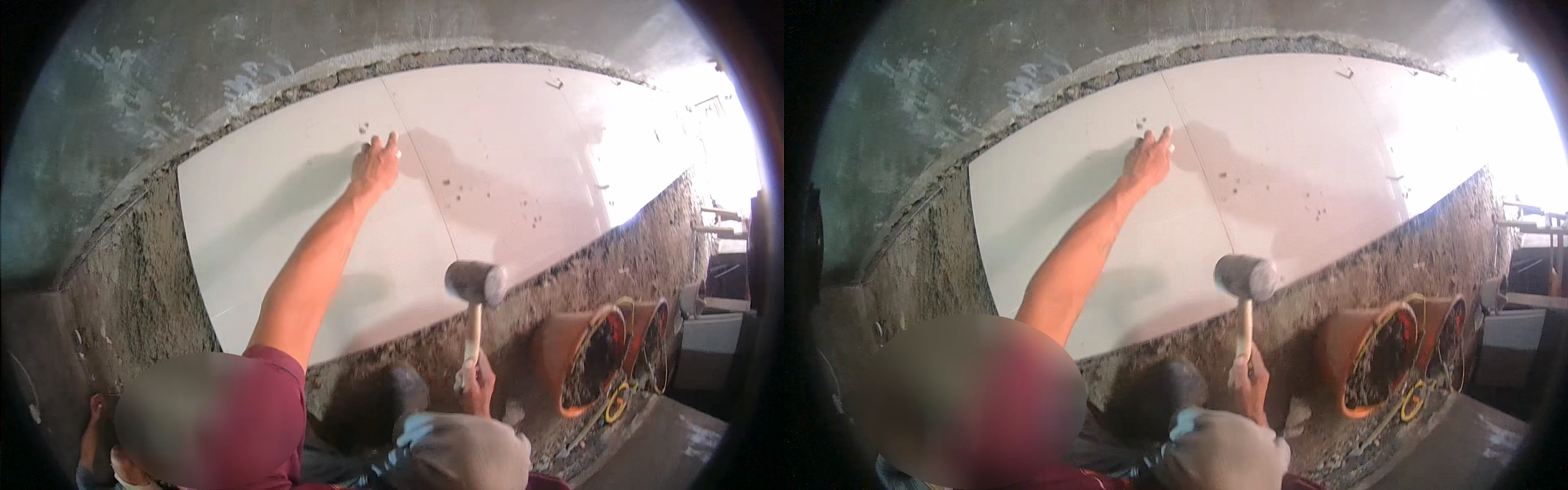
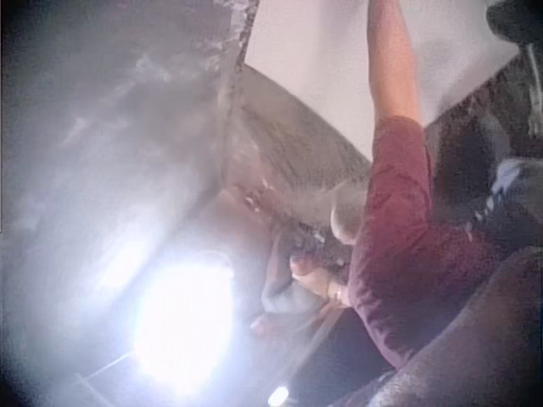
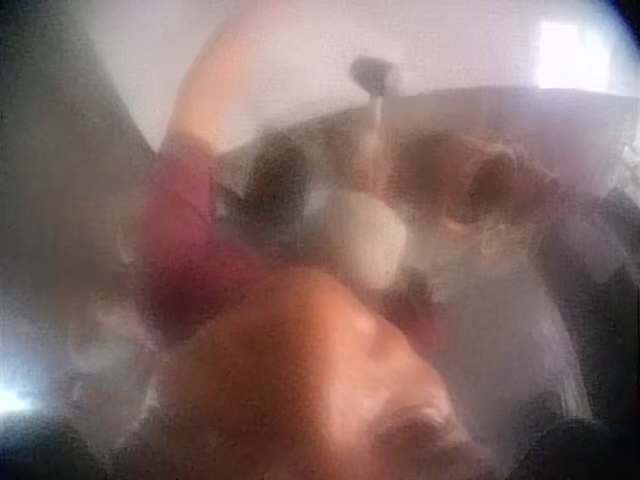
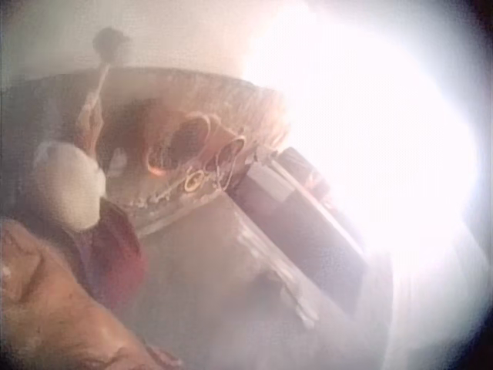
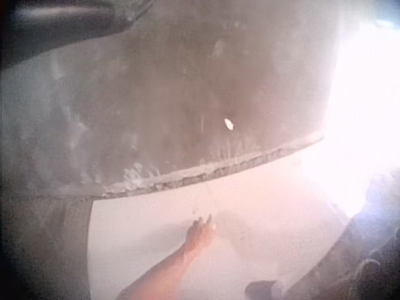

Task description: The person kneels on the floor and uses a rubber mallet to tap a white tile into place on a bed of mortar. They then use a trowel to apply mortar into the gaps between tiles and insert plastic spacers to maintain alignment.

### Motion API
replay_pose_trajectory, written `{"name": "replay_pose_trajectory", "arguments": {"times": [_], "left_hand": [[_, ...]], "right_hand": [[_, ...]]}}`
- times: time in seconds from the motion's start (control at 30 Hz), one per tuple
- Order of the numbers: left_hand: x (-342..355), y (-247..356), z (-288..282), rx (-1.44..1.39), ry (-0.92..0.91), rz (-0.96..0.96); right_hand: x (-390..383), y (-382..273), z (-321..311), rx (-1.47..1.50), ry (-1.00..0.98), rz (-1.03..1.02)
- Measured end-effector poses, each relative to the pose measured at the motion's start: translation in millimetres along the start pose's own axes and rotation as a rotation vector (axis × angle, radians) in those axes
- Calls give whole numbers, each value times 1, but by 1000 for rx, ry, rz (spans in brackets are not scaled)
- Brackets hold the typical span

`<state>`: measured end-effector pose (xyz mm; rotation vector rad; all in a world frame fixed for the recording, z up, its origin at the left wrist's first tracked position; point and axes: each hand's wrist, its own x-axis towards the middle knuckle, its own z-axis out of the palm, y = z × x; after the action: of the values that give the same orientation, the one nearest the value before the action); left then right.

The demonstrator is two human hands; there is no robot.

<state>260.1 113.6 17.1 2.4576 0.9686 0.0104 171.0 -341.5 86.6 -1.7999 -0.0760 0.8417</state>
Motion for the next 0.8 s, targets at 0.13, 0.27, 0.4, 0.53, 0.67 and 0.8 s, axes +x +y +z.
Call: {"name": "replay_pose_trajectory", "arguments": {"times": [0.13, 0.27, 0.4, 0.53, 0.67, 0.8], "left_hand": [[119, -37, -20, 160, 3, -72], [174, -41, -31, 192, -172, -156], [193, -38, -31, 264, -168, -216], [201, -44, -20, 285, -104, -208], [207, -60, -11, 258, -129, -152], [144, -103, -30, 335, -223, 120]], "right_hand": [[33, -12, 11, -15, -164, 89], [49, -11, 10, -162, -217, 145], [58, -2, 13, -281, -243, 163], [57, 1, 15, -289, -249, 101], [55, -3, 18, -339, -224, 52], [61, -7, 41, -350, -247, -18]]}}
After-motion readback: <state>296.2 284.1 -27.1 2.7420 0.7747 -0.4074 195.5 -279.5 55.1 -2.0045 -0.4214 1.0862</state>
